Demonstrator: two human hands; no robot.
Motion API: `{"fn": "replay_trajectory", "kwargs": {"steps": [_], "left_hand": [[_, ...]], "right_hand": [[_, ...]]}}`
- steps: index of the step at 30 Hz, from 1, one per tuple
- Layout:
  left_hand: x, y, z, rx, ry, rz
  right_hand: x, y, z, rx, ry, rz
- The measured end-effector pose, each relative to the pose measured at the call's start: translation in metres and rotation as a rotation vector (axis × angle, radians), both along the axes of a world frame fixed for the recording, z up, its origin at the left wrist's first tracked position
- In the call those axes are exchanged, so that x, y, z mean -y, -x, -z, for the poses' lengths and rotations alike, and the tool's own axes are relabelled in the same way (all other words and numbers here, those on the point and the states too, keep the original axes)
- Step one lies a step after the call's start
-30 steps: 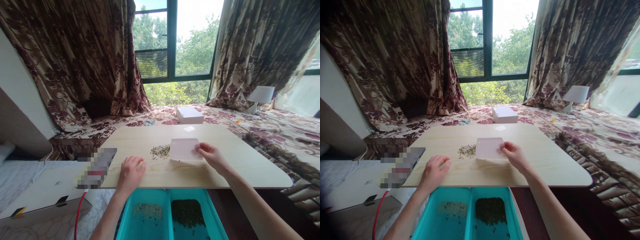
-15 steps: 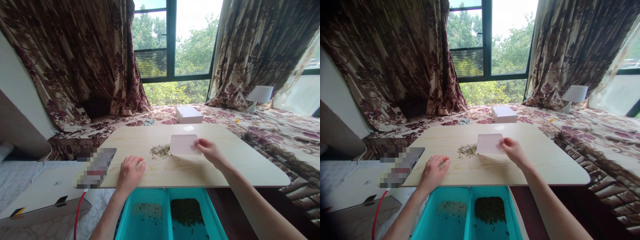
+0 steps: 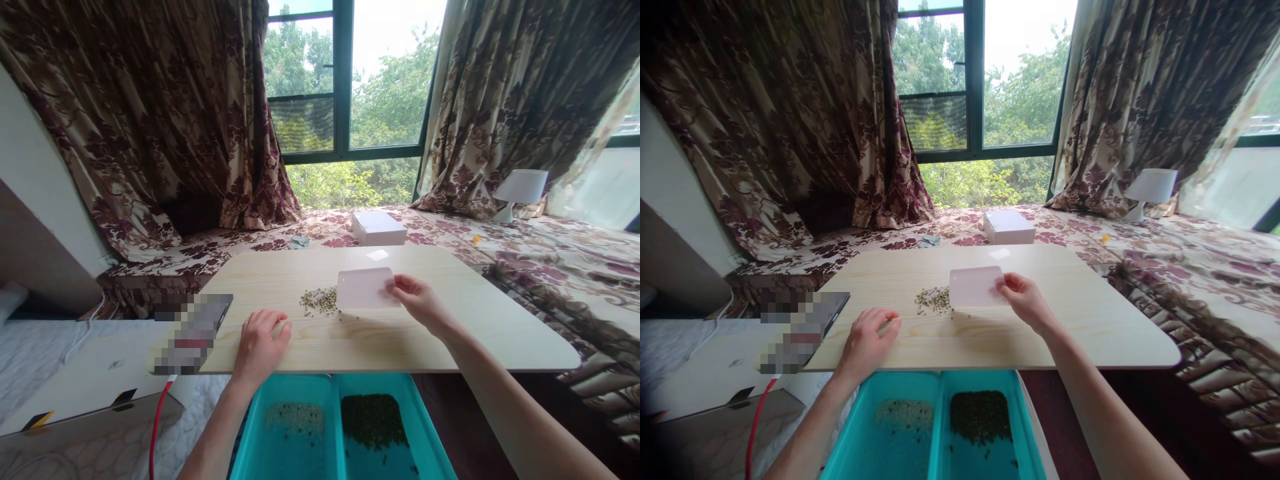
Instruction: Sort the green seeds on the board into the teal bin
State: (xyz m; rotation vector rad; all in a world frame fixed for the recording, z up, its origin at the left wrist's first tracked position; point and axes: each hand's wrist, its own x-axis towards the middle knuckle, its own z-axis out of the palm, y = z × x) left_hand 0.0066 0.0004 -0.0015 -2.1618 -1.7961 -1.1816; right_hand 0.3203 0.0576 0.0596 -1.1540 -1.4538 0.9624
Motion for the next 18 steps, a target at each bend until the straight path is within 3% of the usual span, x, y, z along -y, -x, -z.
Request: {"fn": "replay_trajectory", "kwargs": {"steps": [12, 18], "left_hand": [[0.0, 0.001, 0.0, -0.01, -0.007, -0.007], [0.0, 0.001, 0.0, -0.013, -0.008, 0.001]], "right_hand": [[0.011, -0.006, -0.002, 0.011, 0.033, -0.031], [0.008, -0.007, -0.001, -0.008, 0.035, 0.042]]}}
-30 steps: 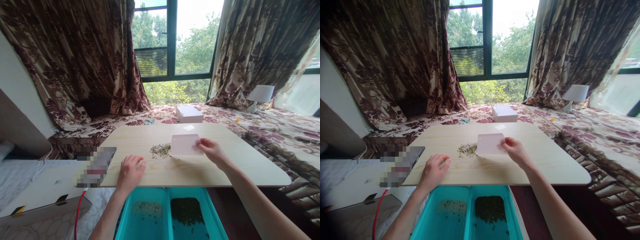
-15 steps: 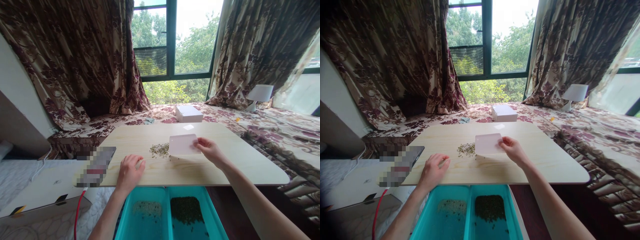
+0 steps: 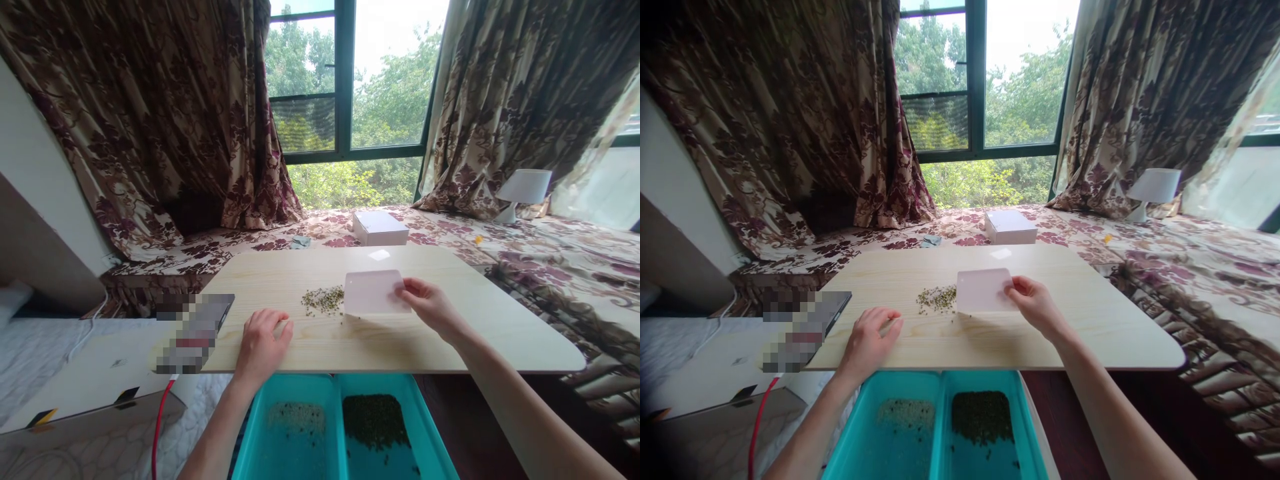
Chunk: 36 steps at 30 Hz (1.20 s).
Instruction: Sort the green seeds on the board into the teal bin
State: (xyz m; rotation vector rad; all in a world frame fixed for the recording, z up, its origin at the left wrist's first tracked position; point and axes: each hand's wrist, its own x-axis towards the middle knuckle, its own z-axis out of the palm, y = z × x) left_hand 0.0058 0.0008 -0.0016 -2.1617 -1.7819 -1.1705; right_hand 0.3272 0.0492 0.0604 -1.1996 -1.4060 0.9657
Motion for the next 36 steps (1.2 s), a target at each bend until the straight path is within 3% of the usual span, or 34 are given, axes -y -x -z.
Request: {"fn": "replay_trajectory", "kwargs": {"steps": [7, 15, 23, 36], "left_hand": [[0.0, 0.0, 0.001, -0.001, 0.003, 0.001], [0.0, 0.0, 0.001, 0.003, -0.004, -0.001], [0.0, 0.0, 0.001, -0.003, -0.003, -0.009], [0.0, 0.0, 0.0, 0.001, -0.002, 0.001]], "right_hand": [[-0.001, 0.005, 0.002, 0.026, 0.006, -0.01], [0.006, -0.02, 0.001, 0.018, -0.012, 0.124], [0.019, -0.018, 0.018, 0.018, 0.005, 0.093], [-0.006, 0.005, 0.013, -0.035, -0.014, -0.027]]}}
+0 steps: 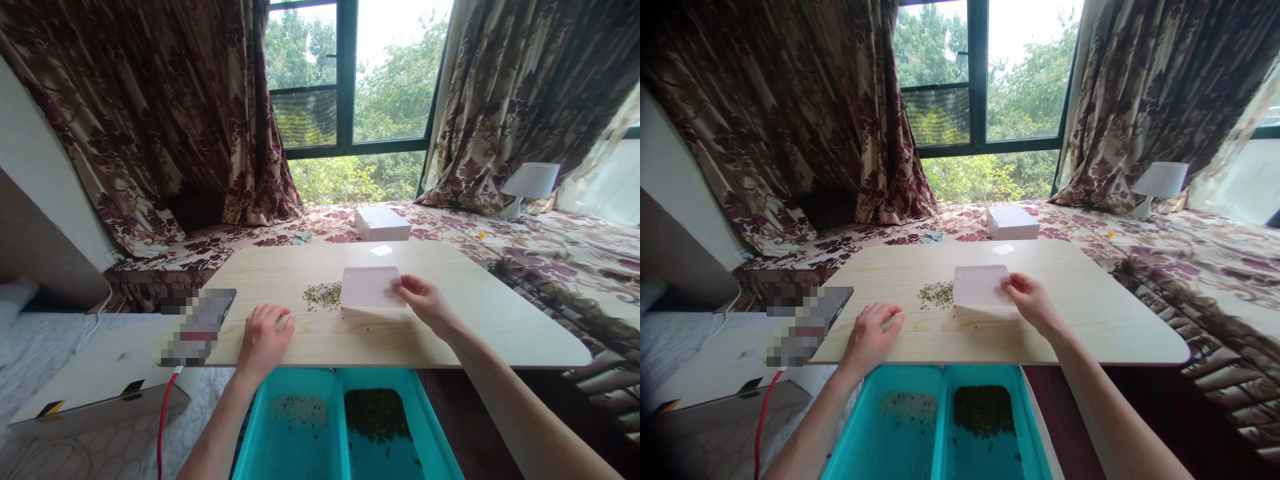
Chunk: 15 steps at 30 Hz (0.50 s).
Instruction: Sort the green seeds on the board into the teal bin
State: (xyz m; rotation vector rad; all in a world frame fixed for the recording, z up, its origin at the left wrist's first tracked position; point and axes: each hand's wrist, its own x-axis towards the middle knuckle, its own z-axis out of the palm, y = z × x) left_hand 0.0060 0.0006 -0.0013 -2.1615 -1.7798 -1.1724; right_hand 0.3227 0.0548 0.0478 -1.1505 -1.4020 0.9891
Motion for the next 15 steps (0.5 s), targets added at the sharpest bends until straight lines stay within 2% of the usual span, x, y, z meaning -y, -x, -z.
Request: {"fn": "replay_trajectory", "kwargs": {"steps": [8, 15], "left_hand": [[-0.0009, 0.0009, 0.0019, 0.003, -0.002, 0.004], [-0.0013, 0.0017, 0.0024, 0.003, 0.001, 0.006]], "right_hand": [[-0.0012, 0.0002, -0.0084, -0.006, 0.023, -0.067], [-0.0036, 0.0046, -0.0056, -0.012, 0.043, -0.121]]}}
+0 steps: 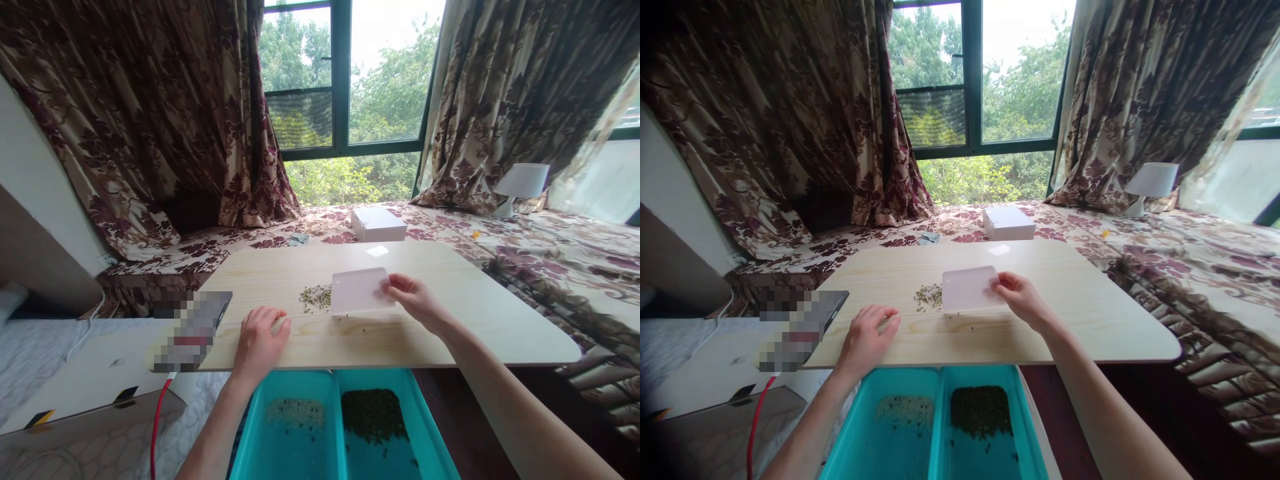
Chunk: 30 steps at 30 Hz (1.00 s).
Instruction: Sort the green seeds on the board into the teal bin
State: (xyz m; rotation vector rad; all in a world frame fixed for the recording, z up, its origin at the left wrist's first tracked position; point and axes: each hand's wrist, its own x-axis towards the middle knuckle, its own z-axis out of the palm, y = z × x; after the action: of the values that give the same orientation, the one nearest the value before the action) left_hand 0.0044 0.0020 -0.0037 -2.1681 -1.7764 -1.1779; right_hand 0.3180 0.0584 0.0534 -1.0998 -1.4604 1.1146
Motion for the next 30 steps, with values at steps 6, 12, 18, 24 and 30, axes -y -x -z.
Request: {"fn": "replay_trajectory", "kwargs": {"steps": [6, 12, 18, 24, 30], "left_hand": [[0.001, 0.0, 0.0, -0.002, 0.011, -0.009], [0.001, 0.0, -0.001, -0.009, 0.015, -0.006], [0.001, 0.0, -0.001, -0.009, 0.011, 0.009], [0.001, 0.0, -0.001, -0.004, 0.014, 0.001], [0.001, -0.001, -0.002, -0.003, 0.013, -0.005]], "right_hand": [[0.006, -0.011, -0.001, 0.041, 0.021, -0.028], [0.002, -0.004, -0.004, -0.027, 0.037, -0.088], [-0.006, 0.002, -0.003, -0.006, 0.083, -0.221], [-0.005, -0.014, -0.007, 0.051, 0.125, -0.257], [0.005, -0.021, -0.002, 0.027, 0.098, -0.139]]}}
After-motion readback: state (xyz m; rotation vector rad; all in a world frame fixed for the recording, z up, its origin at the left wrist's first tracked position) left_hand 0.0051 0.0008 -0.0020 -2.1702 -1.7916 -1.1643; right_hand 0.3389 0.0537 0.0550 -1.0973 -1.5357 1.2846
